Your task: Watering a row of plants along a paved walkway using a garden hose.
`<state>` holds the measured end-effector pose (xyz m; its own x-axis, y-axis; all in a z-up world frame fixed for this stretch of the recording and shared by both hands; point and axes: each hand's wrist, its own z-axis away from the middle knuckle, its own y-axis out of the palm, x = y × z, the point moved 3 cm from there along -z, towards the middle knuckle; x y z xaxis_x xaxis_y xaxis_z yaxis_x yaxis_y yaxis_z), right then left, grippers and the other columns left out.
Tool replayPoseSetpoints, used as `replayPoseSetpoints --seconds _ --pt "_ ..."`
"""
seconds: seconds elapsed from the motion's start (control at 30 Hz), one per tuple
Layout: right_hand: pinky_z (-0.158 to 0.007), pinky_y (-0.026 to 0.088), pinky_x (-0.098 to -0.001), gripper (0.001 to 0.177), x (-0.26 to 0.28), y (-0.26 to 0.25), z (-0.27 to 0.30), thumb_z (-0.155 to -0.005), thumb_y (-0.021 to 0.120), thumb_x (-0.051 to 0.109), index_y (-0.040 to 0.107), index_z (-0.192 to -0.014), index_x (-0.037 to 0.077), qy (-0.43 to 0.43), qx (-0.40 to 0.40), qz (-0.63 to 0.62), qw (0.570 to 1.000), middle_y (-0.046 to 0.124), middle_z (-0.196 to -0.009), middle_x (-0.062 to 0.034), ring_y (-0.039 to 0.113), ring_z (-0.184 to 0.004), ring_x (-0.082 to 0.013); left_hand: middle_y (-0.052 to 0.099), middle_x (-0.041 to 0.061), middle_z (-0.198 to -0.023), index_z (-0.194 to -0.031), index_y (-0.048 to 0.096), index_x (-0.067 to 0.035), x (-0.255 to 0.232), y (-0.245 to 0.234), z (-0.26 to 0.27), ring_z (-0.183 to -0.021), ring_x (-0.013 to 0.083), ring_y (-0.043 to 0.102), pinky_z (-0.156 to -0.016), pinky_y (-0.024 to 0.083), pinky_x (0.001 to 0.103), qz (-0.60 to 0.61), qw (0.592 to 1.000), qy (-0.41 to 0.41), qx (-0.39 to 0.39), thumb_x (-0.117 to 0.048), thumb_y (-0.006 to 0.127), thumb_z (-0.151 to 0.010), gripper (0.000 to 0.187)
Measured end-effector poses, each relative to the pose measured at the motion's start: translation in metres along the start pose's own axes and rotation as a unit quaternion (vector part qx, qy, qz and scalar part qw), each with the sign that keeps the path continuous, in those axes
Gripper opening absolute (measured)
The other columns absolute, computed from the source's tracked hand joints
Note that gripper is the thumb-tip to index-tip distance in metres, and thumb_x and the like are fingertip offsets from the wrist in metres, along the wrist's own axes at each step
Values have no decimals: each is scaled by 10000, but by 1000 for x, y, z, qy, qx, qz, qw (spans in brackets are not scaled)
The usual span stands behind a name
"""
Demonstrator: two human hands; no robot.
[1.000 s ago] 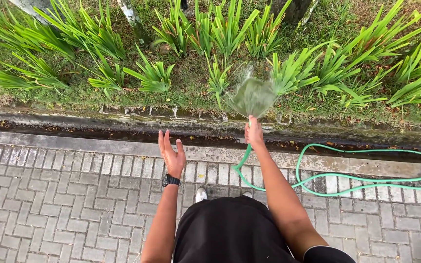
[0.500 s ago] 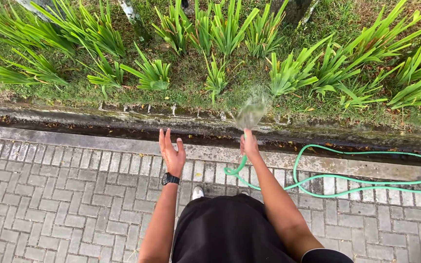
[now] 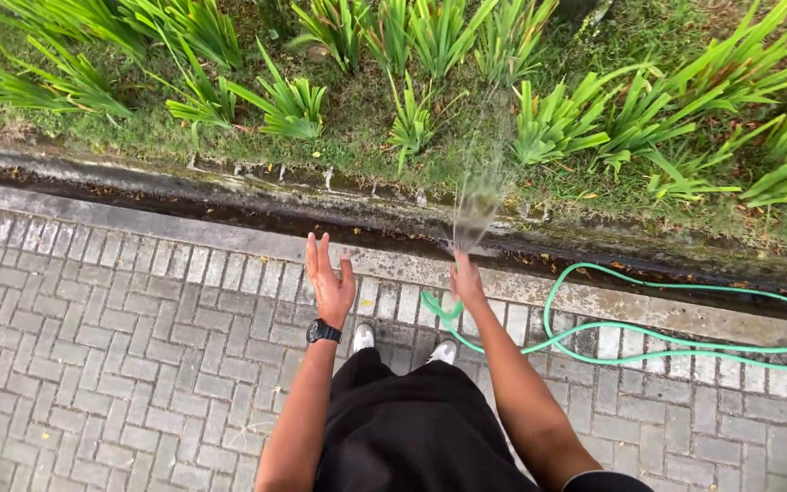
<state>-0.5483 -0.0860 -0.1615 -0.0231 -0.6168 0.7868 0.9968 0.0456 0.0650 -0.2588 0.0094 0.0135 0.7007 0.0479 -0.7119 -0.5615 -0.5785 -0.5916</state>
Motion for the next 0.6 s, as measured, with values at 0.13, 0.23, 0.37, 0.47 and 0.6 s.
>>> replayPoseSetpoints --seconds 0.13,0.23,0.37,0.47,0.6 --pt "-364 212 -354 582 -17 12 14 -953 452 588 392 -594 134 108 19 -34 993 320 -474 5 282 -363 -162 307 289 -1629 -1513 453 -4 5 -17 13 -1501 484 295 -1207 270 566 -27 999 -14 8 -144 604 -1002 551" --pt "-365 243 -365 560 5 31 19 -947 483 564 428 -600 129 71 13 -57 996 338 -474 2 291 -363 -163 304 285 -1633 -1498 460 -12 12 -29 19 -1502 478 304 -1205 270 564 -47 999 -11 18 -162 609 -1020 522" --pt "-371 260 -333 577 27 50 15 -971 467 579 416 -593 146 -21 64 -6 998 350 -481 23 322 -369 -134 304 287 -1642 -1510 449 -8 21 -43 19 -1504 480 306 -1214 274 556 -27 999 1 23 -160 594 -1004 548" --pt "-378 224 -334 568 18 50 14 -998 461 590 411 -618 172 -12 39 -86 995 322 -497 33 290 -382 -137 318 285 -1627 -1502 457 -12 31 -58 14 -1494 480 316 -1212 270 557 -26 999 4 26 -156 605 -992 550" --pt "-568 434 -406 655 -40 65 36 -972 474 607 655 -671 55 -170 -97 228 954 559 -560 -82 562 -566 -258 330 289 -1618 -1501 470 -22 60 -81 13 -1488 487 324 -1210 286 548 2 999 8 54 -142 598 -987 543"
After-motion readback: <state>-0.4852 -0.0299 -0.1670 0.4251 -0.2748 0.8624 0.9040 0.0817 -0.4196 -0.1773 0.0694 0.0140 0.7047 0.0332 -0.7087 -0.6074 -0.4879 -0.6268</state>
